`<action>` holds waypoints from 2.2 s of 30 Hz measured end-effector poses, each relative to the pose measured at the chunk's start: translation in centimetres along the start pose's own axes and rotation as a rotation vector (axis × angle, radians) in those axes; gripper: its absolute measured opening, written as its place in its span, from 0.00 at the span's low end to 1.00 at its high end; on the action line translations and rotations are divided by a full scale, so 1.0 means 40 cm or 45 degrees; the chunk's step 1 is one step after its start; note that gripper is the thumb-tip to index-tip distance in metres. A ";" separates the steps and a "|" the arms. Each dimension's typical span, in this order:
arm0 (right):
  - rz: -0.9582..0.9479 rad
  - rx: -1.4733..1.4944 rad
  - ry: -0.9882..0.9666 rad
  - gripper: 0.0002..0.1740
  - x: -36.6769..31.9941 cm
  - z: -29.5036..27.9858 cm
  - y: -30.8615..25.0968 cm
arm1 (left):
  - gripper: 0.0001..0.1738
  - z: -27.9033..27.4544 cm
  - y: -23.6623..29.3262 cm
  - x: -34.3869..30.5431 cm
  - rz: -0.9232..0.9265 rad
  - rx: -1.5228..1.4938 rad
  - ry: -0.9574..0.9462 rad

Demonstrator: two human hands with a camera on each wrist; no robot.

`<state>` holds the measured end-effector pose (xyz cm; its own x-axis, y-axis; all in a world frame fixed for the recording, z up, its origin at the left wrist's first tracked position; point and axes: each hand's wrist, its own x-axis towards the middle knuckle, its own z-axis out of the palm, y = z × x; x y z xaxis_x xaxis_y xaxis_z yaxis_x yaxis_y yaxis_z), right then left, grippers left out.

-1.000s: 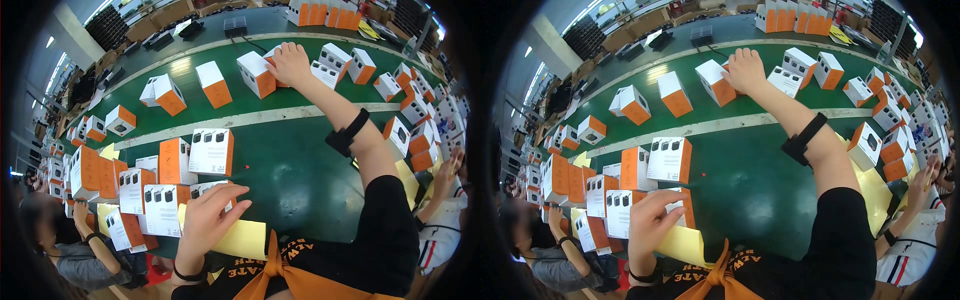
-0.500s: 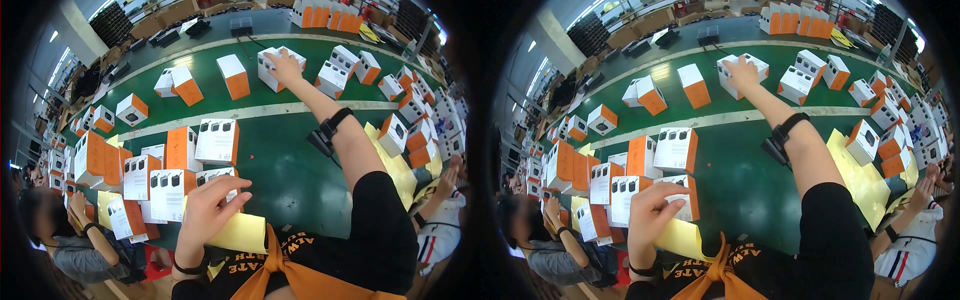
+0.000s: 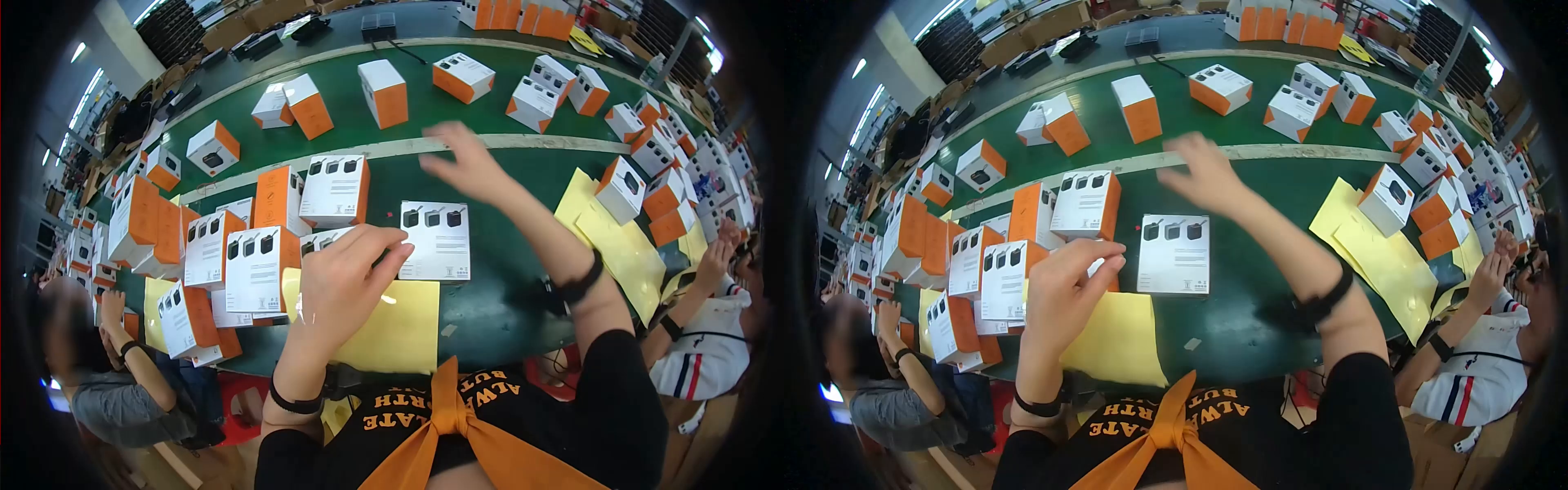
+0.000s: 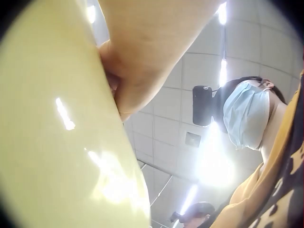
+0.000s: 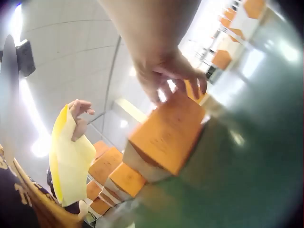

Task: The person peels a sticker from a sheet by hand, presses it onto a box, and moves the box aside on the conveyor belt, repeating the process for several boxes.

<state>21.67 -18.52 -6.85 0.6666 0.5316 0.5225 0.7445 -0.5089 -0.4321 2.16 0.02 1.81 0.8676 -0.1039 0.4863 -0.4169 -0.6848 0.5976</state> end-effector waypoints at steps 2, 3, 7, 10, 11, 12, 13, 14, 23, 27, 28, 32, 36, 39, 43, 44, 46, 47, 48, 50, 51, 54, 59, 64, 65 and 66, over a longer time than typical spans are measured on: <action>0.171 0.178 0.164 0.33 0.178 0.057 0.041 | 0.07 -0.013 0.022 -0.007 -0.074 0.029 -0.037; 0.300 -0.031 0.142 0.34 0.248 0.098 0.042 | 0.07 -0.015 0.027 -0.014 -0.080 0.040 -0.028; 0.744 -0.200 -0.052 0.39 0.394 0.210 0.113 | 0.06 -0.046 0.026 -0.032 -0.100 0.125 0.007; 0.546 0.044 0.135 0.38 0.395 0.211 0.206 | 0.06 -0.087 0.012 -0.056 -0.175 0.183 0.060; 0.426 0.016 0.217 0.35 0.384 0.196 0.255 | 0.06 -0.100 0.005 -0.064 -0.160 0.180 0.045; 0.379 0.391 0.171 0.32 0.356 0.150 0.299 | 0.06 -0.109 0.002 -0.072 -0.233 0.173 0.055; 0.577 0.626 0.022 0.28 0.295 0.038 0.240 | 0.06 -0.113 -0.002 -0.077 -0.305 0.157 0.061; 0.724 0.687 0.009 0.26 0.238 -0.023 0.266 | 0.07 -0.115 -0.011 -0.079 -0.288 0.143 0.045; 0.992 1.235 -0.749 0.27 -0.125 -0.164 0.234 | 0.09 -0.052 -0.022 0.015 -0.101 0.066 -0.129; 0.285 0.209 -0.497 0.25 0.110 -0.184 0.390 | 0.10 -0.029 -0.014 0.043 -0.154 0.090 -0.137; 0.364 -0.262 -0.247 0.28 0.167 -0.165 0.510 | 0.10 -0.029 -0.013 0.047 -0.187 0.118 -0.165; 0.715 -0.570 -0.187 0.55 0.315 -0.138 0.734 | 0.10 -0.022 -0.011 0.056 -0.269 0.238 -0.175; 0.882 -0.485 -0.622 0.65 0.424 -0.117 0.803 | 0.10 -0.018 -0.027 0.065 -0.347 0.278 -0.162; 0.792 -0.675 -0.824 0.57 0.429 -0.086 0.730 | 0.10 -0.013 -0.029 0.075 -0.409 0.254 -0.182; 0.724 -0.569 -0.388 0.38 0.352 -0.087 0.567 | 0.10 -0.011 -0.038 0.070 -0.282 0.193 -0.180; 0.627 -0.416 -0.005 0.36 0.336 -0.068 0.546 | 0.10 -0.014 -0.036 0.070 -0.240 0.165 -0.173; 0.404 -0.265 0.546 0.33 0.292 -0.013 0.488 | 0.09 -0.016 -0.042 0.061 -0.108 0.111 -0.167; 0.261 -0.333 0.745 0.34 0.277 0.024 0.463 | 0.09 -0.016 -0.009 0.067 -0.280 0.012 -0.192; 0.264 -0.401 0.763 0.35 0.265 0.056 0.463 | 0.09 -0.012 -0.005 0.058 -0.194 0.005 -0.169; 0.249 -0.466 0.801 0.35 0.260 0.090 0.472 | 0.08 -0.004 0.002 0.048 -0.080 -0.022 -0.100; 0.323 -0.626 0.744 0.36 0.247 0.094 0.474 | 0.08 -0.012 0.005 0.039 -0.082 -0.010 -0.091; 0.525 -1.050 0.506 0.38 0.209 0.070 0.441 | 0.06 -0.051 0.021 0.014 -0.235 0.118 -0.017; 0.027 0.447 0.063 0.30 0.149 -0.148 -0.029 | 0.05 -0.073 0.027 0.033 -0.050 0.184 0.227; 0.037 0.810 -0.379 0.11 -0.100 -0.220 -0.399 | 0.07 -0.038 0.034 0.037 0.263 0.262 0.296; 0.070 0.796 -0.309 0.08 -0.133 -0.214 -0.410 | 0.07 -0.035 0.042 0.030 0.273 0.236 0.276; 0.006 0.769 -0.107 0.07 -0.156 -0.205 -0.409 | 0.09 -0.042 0.049 0.025 0.213 0.073 0.140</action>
<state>5.04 -19.06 2.98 0.6520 0.5944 0.4707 0.6141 -0.0499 -0.7876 1.76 -0.23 4.54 0.7512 -0.1425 0.6446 -0.5341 -0.7051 0.4665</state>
